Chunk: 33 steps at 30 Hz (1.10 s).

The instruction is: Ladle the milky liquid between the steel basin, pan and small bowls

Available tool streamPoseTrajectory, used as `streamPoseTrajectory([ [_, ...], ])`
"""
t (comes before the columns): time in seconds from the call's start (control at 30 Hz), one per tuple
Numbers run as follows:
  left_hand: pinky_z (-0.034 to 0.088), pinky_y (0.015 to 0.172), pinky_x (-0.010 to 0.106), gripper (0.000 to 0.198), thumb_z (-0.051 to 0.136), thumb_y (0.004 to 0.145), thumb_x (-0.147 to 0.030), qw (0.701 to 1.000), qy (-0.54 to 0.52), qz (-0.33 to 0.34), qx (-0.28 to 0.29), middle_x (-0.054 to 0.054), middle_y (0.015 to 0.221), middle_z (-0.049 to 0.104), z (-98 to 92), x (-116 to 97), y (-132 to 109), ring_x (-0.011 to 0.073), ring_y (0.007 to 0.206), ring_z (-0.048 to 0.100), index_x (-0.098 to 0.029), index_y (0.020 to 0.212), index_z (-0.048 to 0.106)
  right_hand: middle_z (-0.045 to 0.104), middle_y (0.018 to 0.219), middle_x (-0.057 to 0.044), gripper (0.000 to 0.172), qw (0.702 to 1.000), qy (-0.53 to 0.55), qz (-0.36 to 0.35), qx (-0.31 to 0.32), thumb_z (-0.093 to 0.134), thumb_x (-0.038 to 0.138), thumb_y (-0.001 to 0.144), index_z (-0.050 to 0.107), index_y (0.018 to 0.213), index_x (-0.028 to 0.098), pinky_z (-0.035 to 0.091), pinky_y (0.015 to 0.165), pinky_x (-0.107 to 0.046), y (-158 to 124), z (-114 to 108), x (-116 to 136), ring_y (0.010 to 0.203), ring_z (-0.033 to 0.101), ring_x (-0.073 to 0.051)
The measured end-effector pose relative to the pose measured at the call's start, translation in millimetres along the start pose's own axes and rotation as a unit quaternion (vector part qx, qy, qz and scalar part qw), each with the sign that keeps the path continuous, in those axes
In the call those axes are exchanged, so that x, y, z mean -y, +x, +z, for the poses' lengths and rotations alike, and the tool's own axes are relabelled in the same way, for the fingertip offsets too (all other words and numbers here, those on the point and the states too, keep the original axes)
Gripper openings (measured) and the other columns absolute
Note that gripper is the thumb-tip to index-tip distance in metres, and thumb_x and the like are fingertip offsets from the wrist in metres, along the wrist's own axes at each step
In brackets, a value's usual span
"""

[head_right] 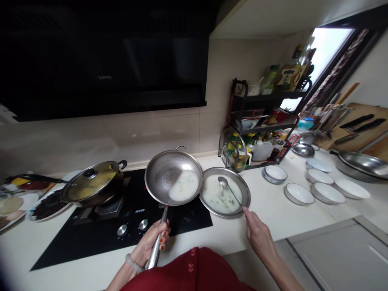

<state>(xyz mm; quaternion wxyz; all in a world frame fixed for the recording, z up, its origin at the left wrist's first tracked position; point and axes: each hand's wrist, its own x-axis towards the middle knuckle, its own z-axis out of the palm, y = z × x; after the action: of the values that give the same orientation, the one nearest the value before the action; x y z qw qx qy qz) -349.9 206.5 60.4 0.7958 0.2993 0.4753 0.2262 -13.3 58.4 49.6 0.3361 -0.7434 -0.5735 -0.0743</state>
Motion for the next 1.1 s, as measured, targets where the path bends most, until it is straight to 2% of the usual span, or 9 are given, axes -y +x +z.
streamPoseTrajectory([
  [0.17,0.025,0.031,0.015,0.029,0.066,0.065,-0.030,1.000,0.011,-0.001,-0.004,-0.011,0.049,0.036,-0.4,0,0,0.0030,0.034,0.028,-0.021,0.073,0.039,0.063,0.080,-0.008,0.043,0.994,-0.091,-0.065,-0.016,0.036,0.012,0.084,0.056,0.122,0.018,0.049,0.065,-0.028,-7,-9,-5,0.074,0.063,-0.020],
  [0.3,0.025,0.031,0.016,0.029,0.066,0.065,-0.031,1.000,0.016,0.001,-0.002,-0.011,0.050,0.036,1.6,-1,-1,0.0030,0.033,0.028,-0.021,0.073,0.041,0.065,0.075,-0.008,0.035,0.995,0.039,0.091,-0.023,0.041,0.025,0.082,0.061,0.110,0.017,0.049,0.064,-0.031,-2,-5,-2,0.068,0.063,-0.021],
  [0.37,0.025,0.031,0.016,0.029,0.066,0.064,-0.031,1.000,0.015,0.003,-0.001,-0.010,0.050,0.037,2.3,-2,-1,0.0028,0.033,0.028,-0.021,0.072,0.040,0.061,0.063,-0.004,0.034,0.960,0.144,0.241,-0.026,0.045,0.033,0.079,0.063,0.103,0.015,0.046,0.053,-0.030,3,-1,4,0.053,0.055,-0.018],
  [0.43,0.025,0.031,0.016,0.029,0.066,0.064,-0.030,1.000,0.013,0.004,-0.004,-0.010,0.051,0.038,2.3,-2,-1,0.0026,0.034,0.028,-0.021,0.073,0.041,0.055,0.056,0.000,0.041,0.896,0.263,0.357,-0.030,0.051,0.039,0.075,0.062,0.104,0.012,0.037,0.042,-0.027,10,1,16,0.043,0.046,-0.014],
  [0.53,0.025,0.031,0.016,0.029,0.066,0.063,-0.030,1.000,0.011,0.006,-0.008,-0.009,0.052,0.040,1.6,-1,0,0.0026,0.034,0.028,-0.021,0.075,0.041,0.053,0.058,0.002,0.055,0.834,0.383,0.397,-0.024,0.059,0.044,0.069,0.058,0.111,0.010,0.031,0.040,-0.024,23,0,38,0.043,0.041,-0.011],
  [0.67,0.024,0.032,0.015,0.031,0.067,0.064,-0.032,1.000,0.012,0.003,-0.005,-0.010,0.050,0.037,1.5,-1,0,0.0026,0.034,0.028,-0.021,0.073,0.039,0.056,0.059,0.000,0.047,0.883,0.354,0.308,0.025,0.056,0.042,0.071,0.062,0.107,0.012,0.039,0.047,-0.027,43,6,63,0.049,0.046,-0.014],
  [0.87,0.022,0.032,0.015,0.035,0.069,0.062,-0.033,1.000,0.010,0.001,-0.010,-0.009,0.053,0.041,3.3,-3,-1,0.0020,0.034,0.028,-0.021,0.076,0.040,0.065,0.067,-0.006,0.035,0.960,0.217,0.156,0.078,0.046,0.031,0.077,0.066,0.101,0.017,0.048,0.076,-0.037,73,40,85,0.069,0.062,-0.023],
  [1.0,0.023,0.032,0.015,0.035,0.069,0.060,-0.034,1.000,0.012,0.006,-0.010,-0.009,0.052,0.041,2.4,-2,-1,0.0023,0.034,0.028,-0.021,0.075,0.040,0.070,0.087,-0.013,0.038,0.976,0.168,0.090,0.103,0.041,0.027,0.079,0.065,0.106,0.015,0.047,0.083,-0.039,84,58,93,0.086,0.064,-0.027],
  [1.1,0.023,0.032,0.015,0.034,0.069,0.059,-0.032,1.000,0.008,0.005,-0.008,-0.010,0.051,0.040,1.6,-2,0,0.0023,0.034,0.028,-0.021,0.074,0.039,0.069,0.078,-0.010,0.037,0.970,0.181,0.113,0.120,0.041,0.027,0.078,0.066,0.102,0.014,0.047,0.078,-0.036,87,65,94,0.077,0.064,-0.025],
])
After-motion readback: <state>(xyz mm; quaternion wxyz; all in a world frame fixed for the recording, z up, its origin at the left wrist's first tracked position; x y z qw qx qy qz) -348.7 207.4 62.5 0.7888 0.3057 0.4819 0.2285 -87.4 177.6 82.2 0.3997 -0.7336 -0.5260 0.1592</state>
